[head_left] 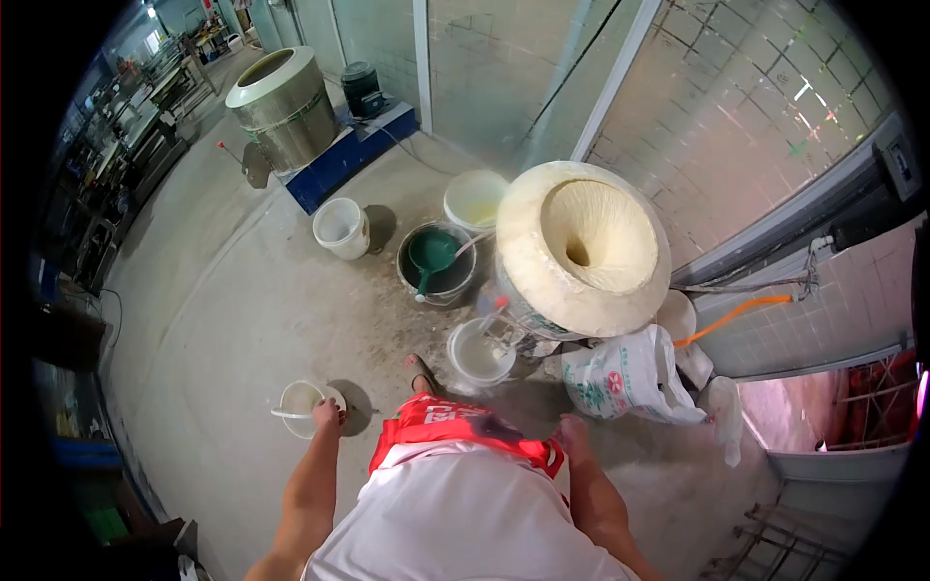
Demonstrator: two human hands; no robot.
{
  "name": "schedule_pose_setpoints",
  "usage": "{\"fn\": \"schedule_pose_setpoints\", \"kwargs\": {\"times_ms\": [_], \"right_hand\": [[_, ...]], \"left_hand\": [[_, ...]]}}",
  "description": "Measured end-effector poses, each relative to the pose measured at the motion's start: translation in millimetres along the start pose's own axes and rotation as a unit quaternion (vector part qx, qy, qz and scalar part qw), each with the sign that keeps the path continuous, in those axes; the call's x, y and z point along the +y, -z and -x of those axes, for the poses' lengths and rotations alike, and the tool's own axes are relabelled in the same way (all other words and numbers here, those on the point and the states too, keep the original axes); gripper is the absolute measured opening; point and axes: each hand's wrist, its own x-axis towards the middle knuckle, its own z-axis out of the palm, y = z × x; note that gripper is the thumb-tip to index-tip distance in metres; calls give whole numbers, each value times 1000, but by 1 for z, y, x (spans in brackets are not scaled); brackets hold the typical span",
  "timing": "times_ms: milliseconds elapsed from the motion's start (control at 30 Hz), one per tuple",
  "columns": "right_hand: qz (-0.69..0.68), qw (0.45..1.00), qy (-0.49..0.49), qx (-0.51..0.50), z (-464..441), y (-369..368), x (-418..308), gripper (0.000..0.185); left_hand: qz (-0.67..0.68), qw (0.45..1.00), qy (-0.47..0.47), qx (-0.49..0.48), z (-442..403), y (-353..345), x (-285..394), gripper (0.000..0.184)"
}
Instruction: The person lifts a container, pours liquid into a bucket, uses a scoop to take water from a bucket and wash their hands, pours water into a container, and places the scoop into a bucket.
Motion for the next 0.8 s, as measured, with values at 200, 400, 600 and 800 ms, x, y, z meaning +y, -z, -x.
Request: {"fn": "schedule_pose_setpoints", "kwargs": {"times_ms": [200, 400, 600, 800], "right_hand": [[144, 958, 249, 8, -41, 1, 81, 29], [-183, 983, 12, 1, 20, -4, -14, 28], [-152, 981, -103, 61, 30, -19, -34, 20], [143, 989, 16, -43, -12, 2, 49, 25]], "left_hand": [[9, 1000, 11, -12, -4, 3, -1, 26], [20, 1000, -4, -11, 11, 4, 5, 18], [14, 1000, -16, -5, -8, 24, -17, 13], [-19, 998, -54, 14, -49, 42, -45, 9]]}}
